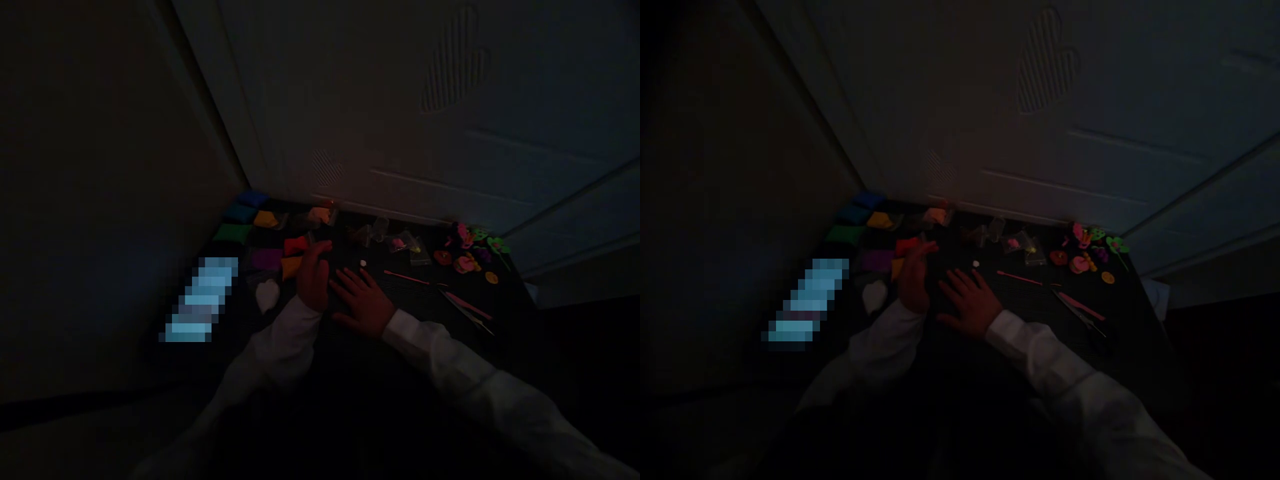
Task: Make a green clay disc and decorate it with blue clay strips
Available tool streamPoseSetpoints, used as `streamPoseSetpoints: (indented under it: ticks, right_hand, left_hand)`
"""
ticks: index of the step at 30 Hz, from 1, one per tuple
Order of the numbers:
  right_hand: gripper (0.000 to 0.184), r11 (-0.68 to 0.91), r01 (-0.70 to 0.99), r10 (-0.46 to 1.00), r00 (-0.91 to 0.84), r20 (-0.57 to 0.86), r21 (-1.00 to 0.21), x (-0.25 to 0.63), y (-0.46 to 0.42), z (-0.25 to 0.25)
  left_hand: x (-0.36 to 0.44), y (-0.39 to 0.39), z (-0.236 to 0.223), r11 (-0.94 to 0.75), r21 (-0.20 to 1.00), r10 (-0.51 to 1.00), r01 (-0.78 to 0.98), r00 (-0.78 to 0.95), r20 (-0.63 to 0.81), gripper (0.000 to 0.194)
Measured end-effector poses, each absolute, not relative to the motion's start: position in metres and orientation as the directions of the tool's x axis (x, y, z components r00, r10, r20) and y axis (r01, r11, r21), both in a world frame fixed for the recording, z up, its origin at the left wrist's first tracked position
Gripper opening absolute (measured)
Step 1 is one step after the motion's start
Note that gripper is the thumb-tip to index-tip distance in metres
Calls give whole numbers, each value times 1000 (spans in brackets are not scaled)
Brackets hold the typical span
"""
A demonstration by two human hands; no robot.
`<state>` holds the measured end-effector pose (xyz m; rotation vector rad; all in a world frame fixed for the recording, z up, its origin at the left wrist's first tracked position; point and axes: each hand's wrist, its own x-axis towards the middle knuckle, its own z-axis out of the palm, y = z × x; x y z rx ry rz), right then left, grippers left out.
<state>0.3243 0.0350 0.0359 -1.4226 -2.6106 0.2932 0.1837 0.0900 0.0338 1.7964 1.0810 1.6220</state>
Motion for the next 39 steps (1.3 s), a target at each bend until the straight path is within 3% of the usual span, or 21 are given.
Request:
streamPoseSetpoints:
  ticks: [4,7,9,13,17,30,39]
  right_hand:
    - [56,473,763,875,-464,138,-440,340,42,53]
    - [45,422,762,905,-384,182,-491,350,48,70]
    - [44,469,758,880,-443,170,-454,350,49,75]
    - [57,646,722,753,-657,49,-250,334,43,60]
    - [66,673,721,730,-684,-13,-166,322,38,38]
    - [59,657,734,742,-670,-28,-170,321,41,31]
    - [61,653,724,738,-675,-32,-222,323,40,35]
  left_hand:
    - [183,89,33,-569,795,808,208,-36,588,40]
    - [182,90,30,-561,806,813,187,-56,579,40]
    - [182,92,29,-552,816,816,172,-87,571,42]
    - [182,92,34,-530,831,825,166,-127,551,43]
    - [181,90,38,-520,836,830,173,-128,543,43]
    - [179,95,23,-511,855,845,91,-128,519,42]
    - [180,90,39,-520,837,825,171,-151,544,41]
